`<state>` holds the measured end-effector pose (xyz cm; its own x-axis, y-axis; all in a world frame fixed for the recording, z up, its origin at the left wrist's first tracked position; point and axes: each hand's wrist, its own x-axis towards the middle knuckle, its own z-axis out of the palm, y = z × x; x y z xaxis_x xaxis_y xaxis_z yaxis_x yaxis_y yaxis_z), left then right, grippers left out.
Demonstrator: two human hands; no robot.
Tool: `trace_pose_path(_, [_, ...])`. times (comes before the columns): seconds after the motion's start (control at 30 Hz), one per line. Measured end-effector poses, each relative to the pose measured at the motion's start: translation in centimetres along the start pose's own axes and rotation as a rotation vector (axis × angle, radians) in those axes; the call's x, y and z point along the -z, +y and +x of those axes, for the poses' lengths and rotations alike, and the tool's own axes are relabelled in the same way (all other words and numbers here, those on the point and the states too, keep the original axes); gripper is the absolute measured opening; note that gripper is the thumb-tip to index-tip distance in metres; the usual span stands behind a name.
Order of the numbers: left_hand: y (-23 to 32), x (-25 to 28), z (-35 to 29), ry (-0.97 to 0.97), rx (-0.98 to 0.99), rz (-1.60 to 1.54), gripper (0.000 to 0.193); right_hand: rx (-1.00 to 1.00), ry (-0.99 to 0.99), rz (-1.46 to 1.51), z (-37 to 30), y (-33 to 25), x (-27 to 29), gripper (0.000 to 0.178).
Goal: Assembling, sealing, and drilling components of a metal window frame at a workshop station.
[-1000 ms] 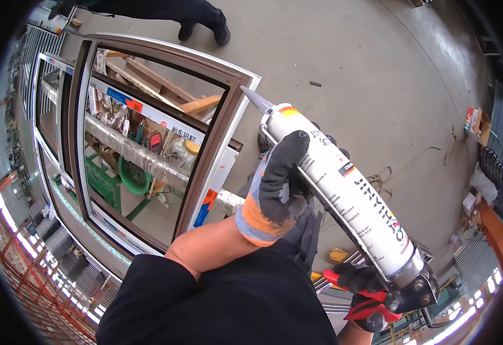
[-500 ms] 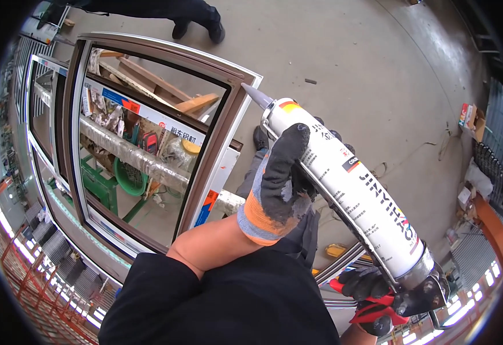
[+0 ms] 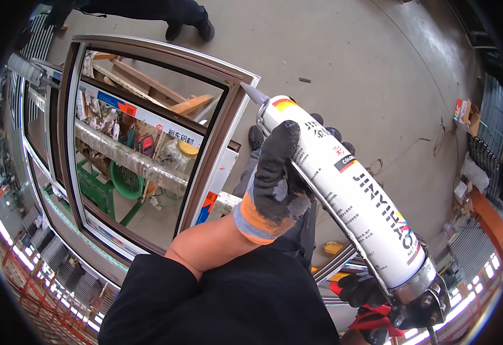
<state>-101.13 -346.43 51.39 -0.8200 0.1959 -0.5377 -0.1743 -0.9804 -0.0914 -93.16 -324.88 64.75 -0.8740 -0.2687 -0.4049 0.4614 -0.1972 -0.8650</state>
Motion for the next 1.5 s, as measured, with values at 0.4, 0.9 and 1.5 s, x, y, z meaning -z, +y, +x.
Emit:
trace_pose_path(0.4, [0.5, -0.4, 0.0, 0.033, 0.018, -0.011, 0.045, 0.007, 0.118, -0.087, -2.3, -3.6, 5.3, 0.051])
trace_pose_path(0.9, [0.8, 0.3, -0.2, 0.045, 0.031, 0.032, 0.049, 0.008, 0.236, -0.180, 2.0, -1.9, -5.2, 0.050])
trace_pose_path(1.5, [2.2, 1.3, 0.7, 0.063, -0.076, 0.078, 0.046, 0.114, 0.236, -0.267, 2.2, -1.8, -6.2, 0.052])
